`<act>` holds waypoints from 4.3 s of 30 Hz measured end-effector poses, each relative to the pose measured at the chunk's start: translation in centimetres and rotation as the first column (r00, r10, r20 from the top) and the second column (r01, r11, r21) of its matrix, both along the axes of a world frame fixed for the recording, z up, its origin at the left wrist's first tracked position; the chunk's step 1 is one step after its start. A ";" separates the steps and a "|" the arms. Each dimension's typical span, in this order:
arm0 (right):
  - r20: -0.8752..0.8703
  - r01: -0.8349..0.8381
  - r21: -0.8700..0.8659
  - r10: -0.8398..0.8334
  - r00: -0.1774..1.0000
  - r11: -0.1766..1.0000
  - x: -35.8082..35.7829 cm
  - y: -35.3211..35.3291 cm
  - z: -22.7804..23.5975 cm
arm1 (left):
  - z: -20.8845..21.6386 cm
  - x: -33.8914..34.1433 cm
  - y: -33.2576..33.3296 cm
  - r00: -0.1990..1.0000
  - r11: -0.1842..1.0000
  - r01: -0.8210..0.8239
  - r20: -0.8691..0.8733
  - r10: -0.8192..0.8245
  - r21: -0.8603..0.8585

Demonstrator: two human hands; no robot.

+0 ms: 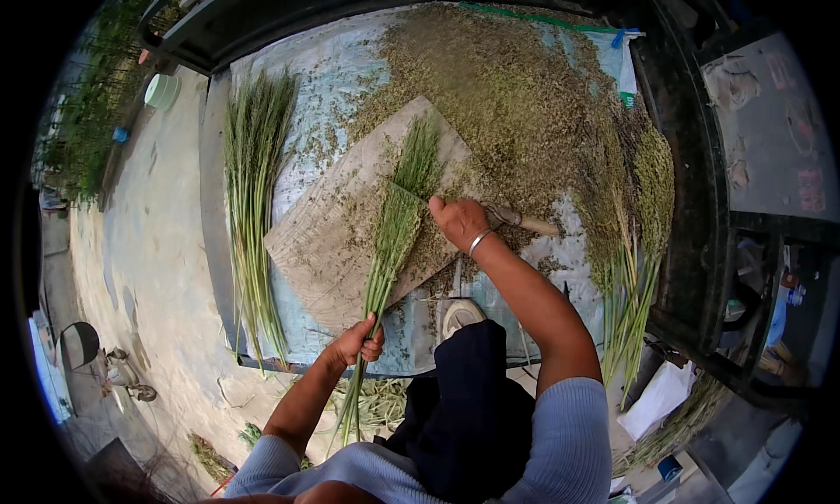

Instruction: The person holds bundles of grain stalks and repeatedly strikes them against a wooden board to separate the grains. The grains fall onto a tarp below, while the stalks are set aside. The person continues this process with multiple bundles throughout the clip.

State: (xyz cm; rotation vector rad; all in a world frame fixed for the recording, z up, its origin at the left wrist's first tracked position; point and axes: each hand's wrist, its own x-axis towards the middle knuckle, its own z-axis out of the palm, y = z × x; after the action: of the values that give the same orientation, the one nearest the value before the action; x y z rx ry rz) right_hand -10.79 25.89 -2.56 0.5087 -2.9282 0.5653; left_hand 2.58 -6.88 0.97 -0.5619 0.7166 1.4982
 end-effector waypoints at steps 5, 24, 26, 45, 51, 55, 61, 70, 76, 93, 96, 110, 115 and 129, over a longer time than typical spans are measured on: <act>0.111 0.239 0.266 -0.276 0.955 0.934 -7.1 3.4 4.4 | 2.0 -1.1 0.8 0.962 0.922 0.077 -0.216 -0.169 -0.379; 0.048 0.290 0.159 -0.301 0.953 0.944 0.5 5.1 10.2 | 2.1 -2.8 -0.4 0.207 0.215 -0.232 -0.264 -0.942 -0.949; 0.041 0.119 -0.004 -0.119 0.992 0.993 3.0 0.1 11.3 | 2.2 -2.7 -0.3 0.212 0.185 -0.220 -0.233 -0.949 -0.958; 0.121 -0.152 -0.069 0.160 0.980 0.986 5.7 -6.4 7.0 | -0.8 -2.3 -1.2 0.124 0.088 -0.351 -0.140 -0.982 -0.932; 0.195 0.145 0.200 -0.184 0.963 0.969 0.4 5.0 3.7 | -0.8 -0.4 -3.4 0.130 0.061 -0.386 -0.120 -0.984 -0.921; 0.117 0.158 0.087 -0.168 0.979 0.984 1.0 5.0 2.9 | 0.8 2.2 -7.8 0.178 0.005 -0.354 -0.073 -0.981 -0.935; 0.155 0.257 0.093 -0.269 0.951 0.962 1.8 3.3 2.0 | 3.4 5.4 -10.2 0.134 0.022 -0.415 -0.085 -0.987 -0.910; 0.196 0.501 -0.121 -0.474 0.858 0.857 1.2 1.8 3.4 | 4.6 3.4 -7.5 0.212 -0.009 -0.528 -0.121 -0.970 -0.849; 0.004 0.598 -0.417 -0.657 0.754 0.684 7.2 1.8 4.5 | 1.7 -1.2 -1.4 0.057 0.041 -0.394 -0.069 -0.996 -0.918; 0.185 -0.034 -0.273 0.088 0.979 0.961 7.7 -5.3 4.2 | 3.1 -1.4 -0.8 0.800 0.927 -0.120 -0.588 -0.121 -0.355; 0.270 -0.042 -0.235 0.107 0.957 0.971 8.0 -4.8 4.5 | 2.1 -0.7 -0.7 0.841 0.948 -0.110 -0.537 -0.071 -0.298; 0.165 0.120 0.198 -0.154 0.974 0.973 -1.0 1.7 2.0 | 1.0 -2.0 0.1 0.079 0.297 -0.302 -0.334 -0.939 -0.906; 0.039 0.312 0.198 -0.325 0.945 0.929 -3.6 5.6 9.1 | 0.8 -2.0 -0.5 0.094 0.232 -0.308 -0.273 -0.957 -0.922; 0.108 0.288 0.179 -0.310 0.945 0.941 0.8 6.0 5.5 | -0.2 -1.5 -0.1 0.030 0.232 -0.380 -0.263 -0.964 -0.896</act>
State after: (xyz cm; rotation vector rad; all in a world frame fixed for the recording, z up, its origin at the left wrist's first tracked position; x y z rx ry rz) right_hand -10.04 31.91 2.94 0.0313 -3.1094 0.3381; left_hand 1.04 -7.00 0.79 0.1296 2.7675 0.2836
